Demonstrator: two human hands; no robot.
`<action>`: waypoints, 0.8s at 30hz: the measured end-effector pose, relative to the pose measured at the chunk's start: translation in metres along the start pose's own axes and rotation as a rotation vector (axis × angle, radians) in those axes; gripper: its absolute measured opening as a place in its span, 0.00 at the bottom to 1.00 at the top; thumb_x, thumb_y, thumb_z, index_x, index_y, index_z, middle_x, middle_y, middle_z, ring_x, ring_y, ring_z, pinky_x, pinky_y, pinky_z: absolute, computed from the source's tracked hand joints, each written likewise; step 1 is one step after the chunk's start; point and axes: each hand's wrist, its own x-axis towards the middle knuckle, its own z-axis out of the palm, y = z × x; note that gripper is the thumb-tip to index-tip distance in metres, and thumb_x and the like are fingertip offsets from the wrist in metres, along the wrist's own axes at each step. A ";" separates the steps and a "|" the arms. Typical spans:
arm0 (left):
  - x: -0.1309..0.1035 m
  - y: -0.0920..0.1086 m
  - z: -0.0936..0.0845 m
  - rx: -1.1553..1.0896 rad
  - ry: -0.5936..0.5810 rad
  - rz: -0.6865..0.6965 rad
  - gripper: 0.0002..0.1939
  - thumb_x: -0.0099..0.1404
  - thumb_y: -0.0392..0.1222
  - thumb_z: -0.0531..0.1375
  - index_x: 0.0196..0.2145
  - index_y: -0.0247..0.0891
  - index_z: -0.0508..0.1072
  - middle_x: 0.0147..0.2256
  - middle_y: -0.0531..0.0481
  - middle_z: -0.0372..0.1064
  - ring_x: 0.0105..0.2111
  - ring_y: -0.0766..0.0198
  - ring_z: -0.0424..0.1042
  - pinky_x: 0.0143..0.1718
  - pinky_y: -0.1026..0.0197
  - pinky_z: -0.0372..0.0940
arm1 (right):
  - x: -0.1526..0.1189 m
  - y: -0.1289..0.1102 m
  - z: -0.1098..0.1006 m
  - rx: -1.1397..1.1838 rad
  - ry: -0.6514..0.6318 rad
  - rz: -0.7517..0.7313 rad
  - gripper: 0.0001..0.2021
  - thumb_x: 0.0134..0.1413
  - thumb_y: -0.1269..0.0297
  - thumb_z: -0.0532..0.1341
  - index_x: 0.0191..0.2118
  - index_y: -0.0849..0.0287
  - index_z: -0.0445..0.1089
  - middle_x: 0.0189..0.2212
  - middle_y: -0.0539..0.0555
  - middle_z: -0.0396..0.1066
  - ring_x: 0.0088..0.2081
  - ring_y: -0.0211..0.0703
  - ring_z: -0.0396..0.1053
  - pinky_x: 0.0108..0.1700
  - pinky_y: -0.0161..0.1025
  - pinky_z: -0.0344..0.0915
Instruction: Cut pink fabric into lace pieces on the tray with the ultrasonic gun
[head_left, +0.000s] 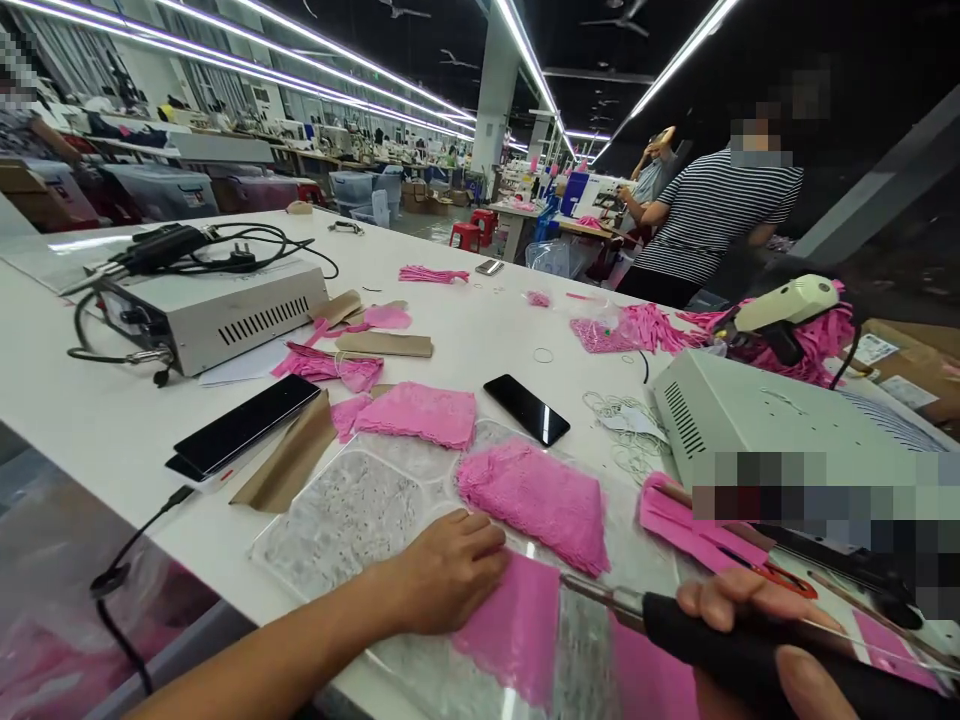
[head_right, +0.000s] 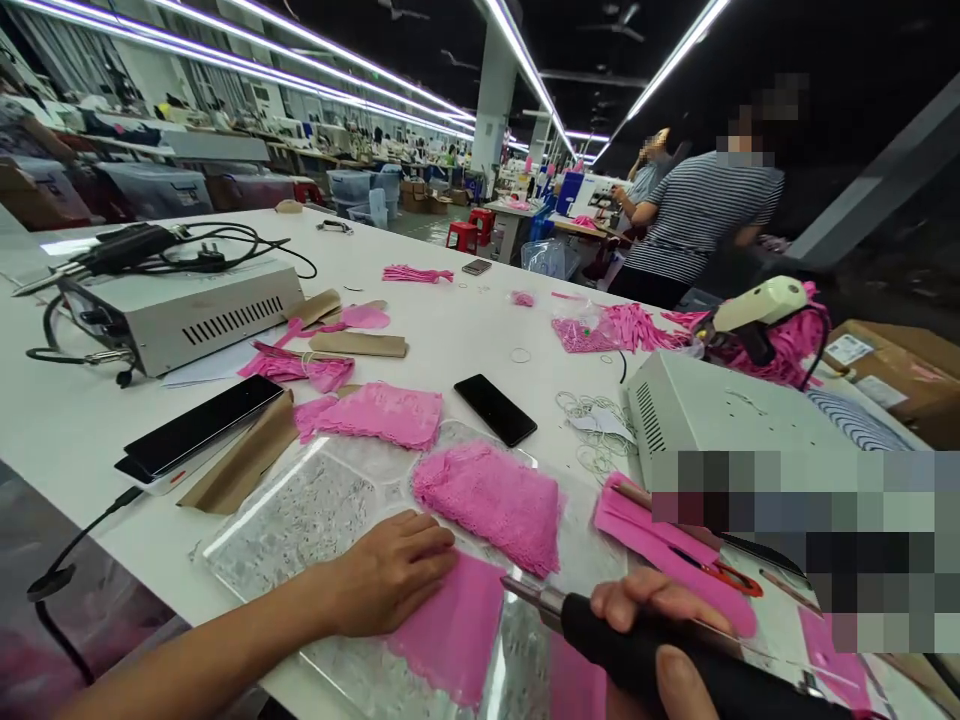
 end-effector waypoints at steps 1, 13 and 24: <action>-0.001 -0.001 0.001 -0.006 0.001 -0.006 0.12 0.71 0.35 0.48 0.38 0.34 0.71 0.33 0.44 0.68 0.34 0.61 0.68 0.37 0.60 0.63 | 0.000 0.002 0.011 -0.014 -0.026 0.016 0.12 0.40 0.56 0.69 0.28 0.57 0.69 0.26 0.48 0.65 0.24 0.37 0.64 0.29 0.43 0.70; -0.002 -0.003 0.000 -0.019 -0.038 -0.018 0.07 0.69 0.34 0.52 0.35 0.34 0.68 0.30 0.49 0.63 0.30 0.63 0.62 0.31 0.59 0.58 | -0.003 0.024 0.039 -0.080 -0.139 -0.006 0.08 0.47 0.59 0.66 0.31 0.55 0.69 0.26 0.48 0.67 0.25 0.36 0.65 0.30 0.39 0.71; 0.000 -0.002 -0.004 -0.050 -0.061 -0.032 0.08 0.69 0.33 0.51 0.35 0.33 0.69 0.30 0.48 0.64 0.29 0.62 0.62 0.32 0.58 0.58 | -0.002 0.024 0.035 -0.101 -0.134 0.008 0.08 0.47 0.60 0.66 0.32 0.55 0.69 0.27 0.49 0.66 0.26 0.38 0.65 0.29 0.42 0.70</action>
